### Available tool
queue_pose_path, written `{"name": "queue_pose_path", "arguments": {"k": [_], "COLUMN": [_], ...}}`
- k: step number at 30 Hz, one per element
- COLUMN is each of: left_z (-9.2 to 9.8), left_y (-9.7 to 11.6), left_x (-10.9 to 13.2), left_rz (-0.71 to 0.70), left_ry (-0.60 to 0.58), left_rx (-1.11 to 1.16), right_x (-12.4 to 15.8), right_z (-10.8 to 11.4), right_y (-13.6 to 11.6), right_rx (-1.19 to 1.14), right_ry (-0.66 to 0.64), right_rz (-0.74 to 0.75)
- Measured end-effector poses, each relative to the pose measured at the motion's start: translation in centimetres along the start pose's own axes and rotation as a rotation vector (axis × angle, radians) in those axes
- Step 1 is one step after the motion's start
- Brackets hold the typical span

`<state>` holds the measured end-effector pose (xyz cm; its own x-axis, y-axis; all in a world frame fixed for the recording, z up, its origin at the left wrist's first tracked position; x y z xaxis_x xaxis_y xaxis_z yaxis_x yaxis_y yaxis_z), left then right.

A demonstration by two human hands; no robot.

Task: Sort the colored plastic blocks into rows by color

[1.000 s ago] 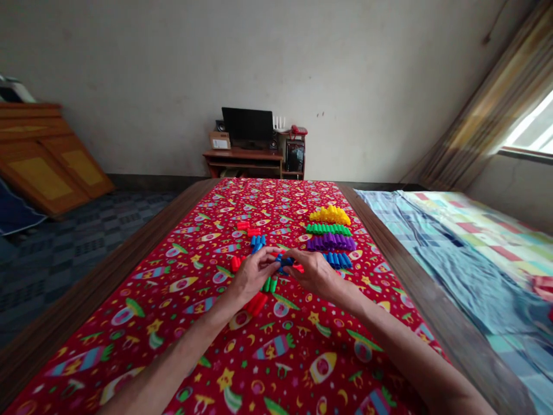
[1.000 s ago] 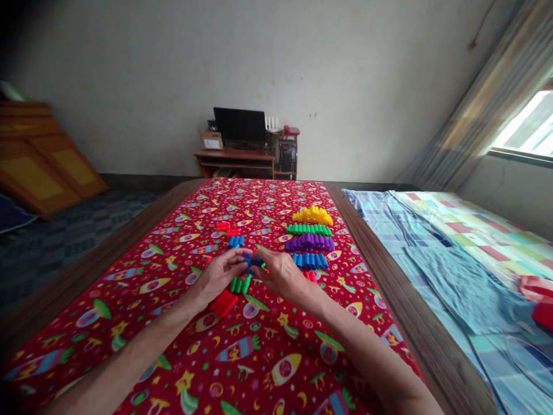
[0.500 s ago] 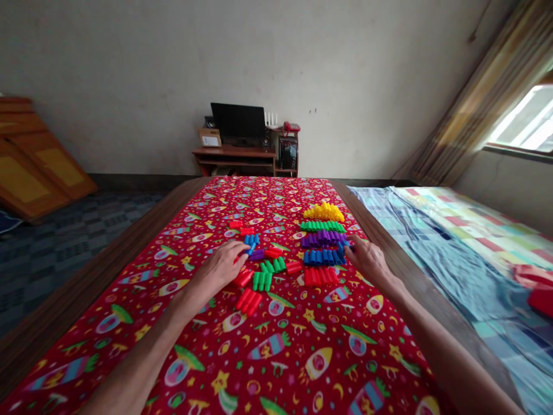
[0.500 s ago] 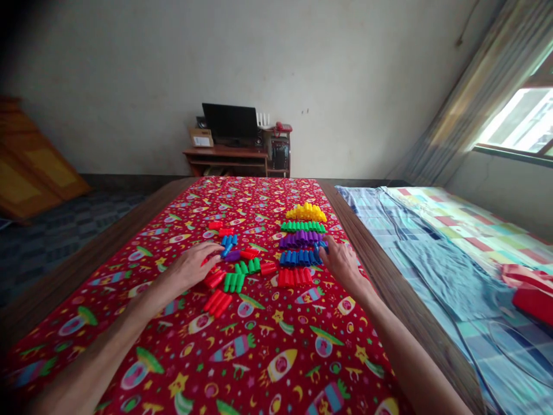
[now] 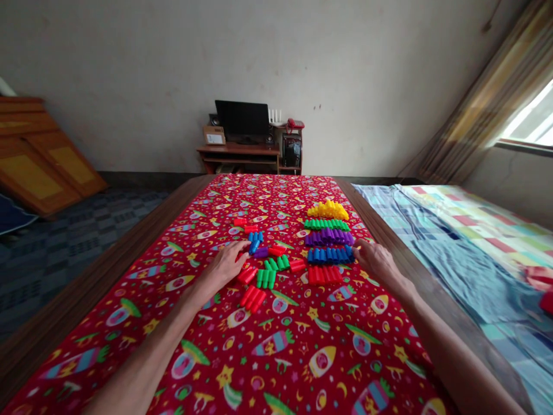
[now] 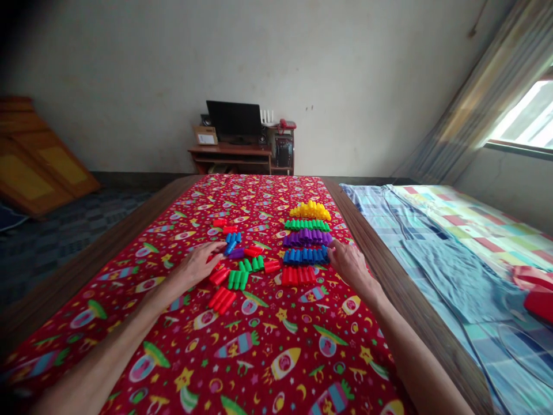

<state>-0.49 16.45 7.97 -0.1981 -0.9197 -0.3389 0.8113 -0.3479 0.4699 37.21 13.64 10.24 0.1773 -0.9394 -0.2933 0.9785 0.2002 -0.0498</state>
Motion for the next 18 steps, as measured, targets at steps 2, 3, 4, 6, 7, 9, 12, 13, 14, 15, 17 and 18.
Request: {"name": "queue_pose_path", "arguments": {"k": [2, 3, 4, 6, 7, 9, 12, 13, 14, 15, 17, 18], "left_z": [0.0, 0.0, -0.1, -0.4, -0.6, -1.0, -0.9, -0.5, 0.0, 0.5, 1.2, 1.1], "left_y": [0.2, 0.4, 0.6, 1.0, 1.2, 1.3, 1.1, 1.2, 1.3, 1.5, 2.5, 3.1], "left_x": [-0.2, -0.4, -0.5, -0.9, -1.1, -1.4, -1.7, -1.8, -1.9, -1.9, -1.8, -1.7], "left_rz": [-0.002, -0.005, -0.007, -0.017, -0.017, 0.002, 0.048, 0.061, 0.071, 0.080, 0.096, 0.106], "left_ry": [0.009, 0.012, 0.015, 0.011, 0.003, -0.008, -0.011, 0.000, 0.018, 0.037, 0.047, 0.015], "left_rx": [0.012, 0.011, 0.003, -0.022, -0.037, -0.069, -0.062, -0.037, 0.000, 0.047, 0.190, 0.289], "right_x": [0.0, 0.0, 0.0, 0.0, 0.0, 0.0, -0.2, -0.3, -0.3, -0.3, -0.1, 0.1], "right_z": [-0.2, -0.2, -0.2, 0.1, 0.4, 1.4, 3.5, 4.2, 4.8, 5.1, 5.5, 5.6], "right_y": [0.1, 0.0, 0.0, -0.1, 0.0, 0.1, -0.7, -1.5, -2.8, -4.5, -8.8, -11.2], "right_rx": [0.029, 0.039, 0.047, 0.057, 0.059, 0.055, 0.015, -0.014, -0.057, -0.117, -0.271, -0.349], "right_ry": [-0.021, -0.028, -0.035, -0.047, -0.049, -0.039, 0.038, 0.071, 0.099, 0.121, 0.147, 0.164], "right_rz": [-0.014, -0.018, -0.024, -0.041, -0.051, -0.070, -0.041, -0.003, 0.053, 0.125, 0.310, 0.410]}}
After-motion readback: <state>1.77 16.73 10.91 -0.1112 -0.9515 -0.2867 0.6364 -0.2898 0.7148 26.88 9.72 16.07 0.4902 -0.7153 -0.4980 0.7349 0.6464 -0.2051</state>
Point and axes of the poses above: each hand's wrist, its own x-axis away from the middle knuckle, its own z-axis out of the back of the hand, y = z × x, the point moved 9 cm from there along -x, towards the middle knuckle, and after that the axes turned 3 degrees about z, right-handed, at the moved point
